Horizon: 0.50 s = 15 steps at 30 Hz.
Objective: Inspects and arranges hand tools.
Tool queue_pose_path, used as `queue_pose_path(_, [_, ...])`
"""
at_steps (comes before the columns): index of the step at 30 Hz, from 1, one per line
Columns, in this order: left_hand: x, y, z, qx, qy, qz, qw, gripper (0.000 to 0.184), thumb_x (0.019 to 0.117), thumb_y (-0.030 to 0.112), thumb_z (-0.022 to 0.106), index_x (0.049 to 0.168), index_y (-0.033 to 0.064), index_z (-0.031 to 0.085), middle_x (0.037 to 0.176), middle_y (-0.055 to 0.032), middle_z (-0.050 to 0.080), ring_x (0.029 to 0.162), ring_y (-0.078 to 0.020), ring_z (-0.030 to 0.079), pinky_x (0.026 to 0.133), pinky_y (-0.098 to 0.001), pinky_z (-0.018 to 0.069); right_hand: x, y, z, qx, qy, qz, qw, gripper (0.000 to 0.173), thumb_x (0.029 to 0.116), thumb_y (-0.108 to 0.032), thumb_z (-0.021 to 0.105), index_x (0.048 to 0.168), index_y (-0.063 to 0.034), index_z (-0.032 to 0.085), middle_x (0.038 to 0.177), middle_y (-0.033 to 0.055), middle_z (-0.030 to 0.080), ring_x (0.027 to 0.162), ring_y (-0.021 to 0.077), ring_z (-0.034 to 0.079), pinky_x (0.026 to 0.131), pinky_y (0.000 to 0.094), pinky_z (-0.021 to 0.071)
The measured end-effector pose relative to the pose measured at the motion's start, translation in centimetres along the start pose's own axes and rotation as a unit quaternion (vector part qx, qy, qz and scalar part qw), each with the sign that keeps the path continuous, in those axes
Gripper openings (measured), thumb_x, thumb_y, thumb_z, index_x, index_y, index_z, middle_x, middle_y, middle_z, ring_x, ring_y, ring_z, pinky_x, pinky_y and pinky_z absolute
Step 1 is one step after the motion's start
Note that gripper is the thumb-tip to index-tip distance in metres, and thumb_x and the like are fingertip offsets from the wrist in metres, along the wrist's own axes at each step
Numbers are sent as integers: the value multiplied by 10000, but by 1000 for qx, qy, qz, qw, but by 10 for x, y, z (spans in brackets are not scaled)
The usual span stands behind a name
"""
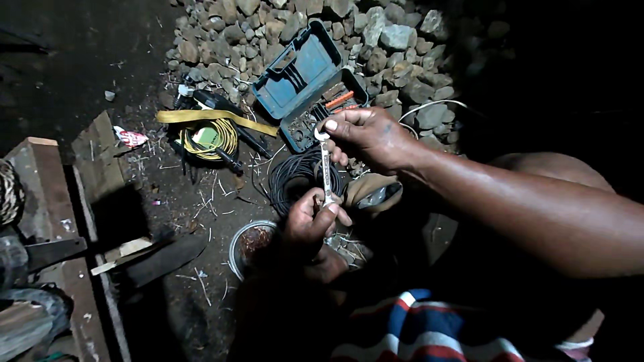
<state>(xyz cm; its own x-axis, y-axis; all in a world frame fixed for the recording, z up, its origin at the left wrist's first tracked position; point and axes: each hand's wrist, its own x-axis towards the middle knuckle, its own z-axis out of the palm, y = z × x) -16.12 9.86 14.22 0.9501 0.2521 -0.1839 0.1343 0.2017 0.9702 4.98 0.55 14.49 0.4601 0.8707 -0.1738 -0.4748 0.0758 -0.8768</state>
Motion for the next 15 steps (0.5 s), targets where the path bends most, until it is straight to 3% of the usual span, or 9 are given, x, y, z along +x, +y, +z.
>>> queue_pose_path(9, [0, -2, 0, -7, -15, -4, 1000, 166, 1035, 114, 505, 1113, -14, 577, 815, -116, 725, 533, -54, 551, 505, -198, 441, 0, 0, -1, 11, -6, -9, 1000, 266, 1077, -208, 550, 1138, 12, 685, 835, 111, 690, 643, 170, 661, 592, 303, 595])
queue_pose_path(15, [0, -2, 2, -4, -7, -3, 1000, 134, 1032, 110, 514, 1081, 3, 579, 825, -115, 730, 532, -51, 555, 504, -198, 445, 0, 0, -1, 36, -11, 7, 999, 313, 1104, -217, 477, 1162, 19, 674, 837, 111, 698, 639, 164, 664, 592, 304, 595])
